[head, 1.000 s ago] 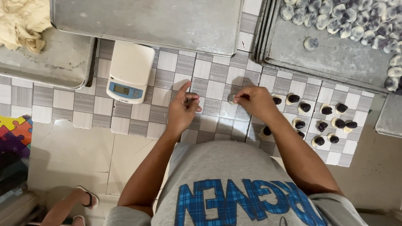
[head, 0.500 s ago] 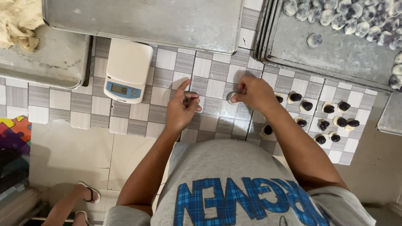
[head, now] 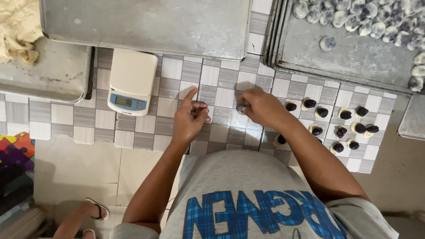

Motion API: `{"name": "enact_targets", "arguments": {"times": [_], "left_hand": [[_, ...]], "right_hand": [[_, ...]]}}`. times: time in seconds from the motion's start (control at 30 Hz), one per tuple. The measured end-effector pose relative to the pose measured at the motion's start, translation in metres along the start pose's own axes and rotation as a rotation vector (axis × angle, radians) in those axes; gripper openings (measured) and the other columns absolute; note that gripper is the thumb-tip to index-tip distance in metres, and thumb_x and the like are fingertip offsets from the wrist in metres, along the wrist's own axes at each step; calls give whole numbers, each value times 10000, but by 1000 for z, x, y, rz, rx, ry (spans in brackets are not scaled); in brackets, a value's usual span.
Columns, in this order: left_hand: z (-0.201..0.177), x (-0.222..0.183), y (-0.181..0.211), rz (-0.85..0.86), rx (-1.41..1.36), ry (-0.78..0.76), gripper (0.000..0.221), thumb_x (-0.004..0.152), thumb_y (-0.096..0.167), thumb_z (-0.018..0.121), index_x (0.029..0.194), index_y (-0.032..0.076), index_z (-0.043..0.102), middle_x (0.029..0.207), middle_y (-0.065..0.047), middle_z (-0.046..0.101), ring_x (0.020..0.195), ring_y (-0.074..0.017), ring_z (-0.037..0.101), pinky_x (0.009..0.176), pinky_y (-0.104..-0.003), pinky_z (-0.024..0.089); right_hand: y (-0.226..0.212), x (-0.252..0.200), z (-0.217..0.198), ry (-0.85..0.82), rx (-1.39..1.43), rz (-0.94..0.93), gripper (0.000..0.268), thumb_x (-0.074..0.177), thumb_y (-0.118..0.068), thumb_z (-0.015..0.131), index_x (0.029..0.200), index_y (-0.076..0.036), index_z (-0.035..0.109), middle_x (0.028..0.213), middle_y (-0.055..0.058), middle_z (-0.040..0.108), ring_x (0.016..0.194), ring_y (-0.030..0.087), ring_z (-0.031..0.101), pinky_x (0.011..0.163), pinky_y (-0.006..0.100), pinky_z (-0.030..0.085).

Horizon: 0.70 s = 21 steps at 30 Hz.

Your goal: The person is taking small portions of dough, flattening them by hand, placing a dark purple filling inside, and sealing the dough around it.

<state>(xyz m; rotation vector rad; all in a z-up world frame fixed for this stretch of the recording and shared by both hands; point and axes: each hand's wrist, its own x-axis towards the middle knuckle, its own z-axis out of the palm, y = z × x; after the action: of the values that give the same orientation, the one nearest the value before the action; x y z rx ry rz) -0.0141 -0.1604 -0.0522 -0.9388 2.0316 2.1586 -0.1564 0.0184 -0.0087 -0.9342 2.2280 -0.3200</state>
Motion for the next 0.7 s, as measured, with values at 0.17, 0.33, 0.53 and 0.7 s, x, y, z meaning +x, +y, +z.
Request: {"name": "enact_targets", "arguments": {"times": [0.17,0.33,0.53,0.7], "left_hand": [[-1,-1,1,17,12,7,596,836,-2,569,1379,53,330,936,-159,635,654,-206,677,599,-278,603],[1,-5,7,42,14,30,594,827,0,580,1371,57,349,925,-153,647,637,-204,679,602,-276,604],[5,-8,2,18,86,48,595,821,61,604,1364,59,360,908,-59,653,605,-137,665,681,-228,564],[10,-7,-10,180,48,104,575,829,-57,585,1357,-3,363,925,-186,641,675,-210,660,608,-309,607]], "right_hand": [[3,-11,-21,-84,201,-52,208,736,-97,642,932,-27,634,897,196,612,908,413,610,757,480,510],[38,-32,-78,492,450,-134,283,763,62,625,1033,-23,609,928,167,608,846,329,613,697,410,503],[98,-7,-65,1207,-299,-163,649,1089,-400,170,766,-33,597,842,117,618,895,276,611,879,422,471],[108,-49,-15,878,-514,1,99,770,-168,742,853,-180,690,851,-19,592,791,218,594,697,339,485]]}}
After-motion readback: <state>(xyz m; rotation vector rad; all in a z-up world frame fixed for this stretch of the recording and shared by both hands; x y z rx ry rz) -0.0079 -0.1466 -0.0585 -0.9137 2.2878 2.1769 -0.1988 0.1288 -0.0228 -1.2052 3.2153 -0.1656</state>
